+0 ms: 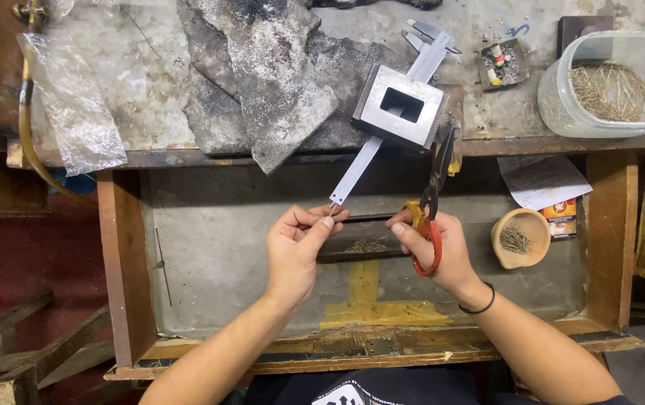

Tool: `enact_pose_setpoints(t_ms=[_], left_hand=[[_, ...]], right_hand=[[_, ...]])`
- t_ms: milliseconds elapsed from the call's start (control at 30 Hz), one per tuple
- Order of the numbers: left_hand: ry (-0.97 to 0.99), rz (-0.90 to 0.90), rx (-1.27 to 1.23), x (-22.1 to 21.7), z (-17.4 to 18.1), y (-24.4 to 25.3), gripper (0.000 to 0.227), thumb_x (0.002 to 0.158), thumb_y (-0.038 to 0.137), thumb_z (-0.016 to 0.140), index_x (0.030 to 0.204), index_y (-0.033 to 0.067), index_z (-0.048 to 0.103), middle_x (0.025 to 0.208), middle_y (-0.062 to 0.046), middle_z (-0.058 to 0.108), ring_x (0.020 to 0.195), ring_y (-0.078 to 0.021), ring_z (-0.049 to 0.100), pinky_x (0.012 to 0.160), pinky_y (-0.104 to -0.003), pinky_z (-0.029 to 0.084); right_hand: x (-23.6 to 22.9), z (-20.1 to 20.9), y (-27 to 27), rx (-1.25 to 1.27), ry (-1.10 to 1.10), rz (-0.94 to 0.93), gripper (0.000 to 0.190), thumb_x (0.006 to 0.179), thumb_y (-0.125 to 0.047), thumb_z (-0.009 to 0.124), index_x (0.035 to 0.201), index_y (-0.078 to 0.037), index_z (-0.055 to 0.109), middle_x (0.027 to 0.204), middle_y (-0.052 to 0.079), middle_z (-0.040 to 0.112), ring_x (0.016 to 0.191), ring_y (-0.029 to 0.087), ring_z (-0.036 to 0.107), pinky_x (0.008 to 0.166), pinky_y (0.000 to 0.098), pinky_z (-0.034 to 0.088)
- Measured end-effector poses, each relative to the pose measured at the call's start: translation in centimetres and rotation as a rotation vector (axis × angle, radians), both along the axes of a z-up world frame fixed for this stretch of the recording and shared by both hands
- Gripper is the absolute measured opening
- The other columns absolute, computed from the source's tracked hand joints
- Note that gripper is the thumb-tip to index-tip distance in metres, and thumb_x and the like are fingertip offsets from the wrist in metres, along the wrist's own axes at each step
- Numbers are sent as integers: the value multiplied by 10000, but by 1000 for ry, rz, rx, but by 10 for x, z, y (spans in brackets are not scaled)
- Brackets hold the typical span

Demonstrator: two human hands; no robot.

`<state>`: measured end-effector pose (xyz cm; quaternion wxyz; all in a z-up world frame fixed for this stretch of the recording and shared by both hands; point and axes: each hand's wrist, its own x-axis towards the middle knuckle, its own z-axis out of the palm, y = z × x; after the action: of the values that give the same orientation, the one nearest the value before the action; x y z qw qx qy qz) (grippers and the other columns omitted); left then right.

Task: The person uses pliers to cut small metal wires one by one. They pick up a wire from a container, cut it with the pliers, and place the cut piece into a small rectangular tray on the workbench.

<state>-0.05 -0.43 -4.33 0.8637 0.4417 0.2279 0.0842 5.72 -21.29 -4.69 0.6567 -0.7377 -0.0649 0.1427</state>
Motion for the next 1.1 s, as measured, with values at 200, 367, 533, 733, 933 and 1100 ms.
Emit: enact_pose_setpoints(t_ms=[200,367,533,733,933,1100], left_hand=[[-8,-11,23,2,-2,1,127,898,-54,685,849,-62,568,1074,-331,723,982,-325,763,831,-307,645],[-19,-10,31,2,-1,2,132,895,-47,694,856,-66,570,1070,-331,722,971,-322,764,829,-306,647],[-16,-9,45,3,3,1,128,896,-42,697,863,-73,577,1067,-332,724,968,-318,764,830,-312,647],[-4,-12,66,3,3,2,116,894,-46,696,865,-80,589,1063,-329,726,957,-315,766,824,-311,649],[2,-13,70,3,1,3,125,884,-41,712,856,-75,594,1039,-313,739,930,-301,774,811,-314,656],[1,-17,49,4,5,3,112,882,-58,700,848,-81,596,1043,-321,732,933,-308,773,812,-312,655]], right_hand=[[0,2,0,0,-4,17,147,878,-131,753,912,12,759,494,75,592,497,128,561,510,256,454],[0,2,1,-3,-11,27,153,879,-139,755,907,11,762,490,78,599,491,133,561,509,262,455],[-1,5,3,-4,-14,23,143,881,-134,753,902,7,762,488,74,597,488,128,556,512,259,455],[4,18,5,-6,-23,40,135,881,-126,747,896,7,755,494,70,598,503,125,557,515,259,451],[17,39,-17,-485,-336,196,280,689,-247,897,817,-45,752,618,163,640,558,316,658,524,360,478],[15,49,-36,-601,-322,155,368,691,-347,915,766,-72,683,551,104,570,517,253,586,527,334,447]])
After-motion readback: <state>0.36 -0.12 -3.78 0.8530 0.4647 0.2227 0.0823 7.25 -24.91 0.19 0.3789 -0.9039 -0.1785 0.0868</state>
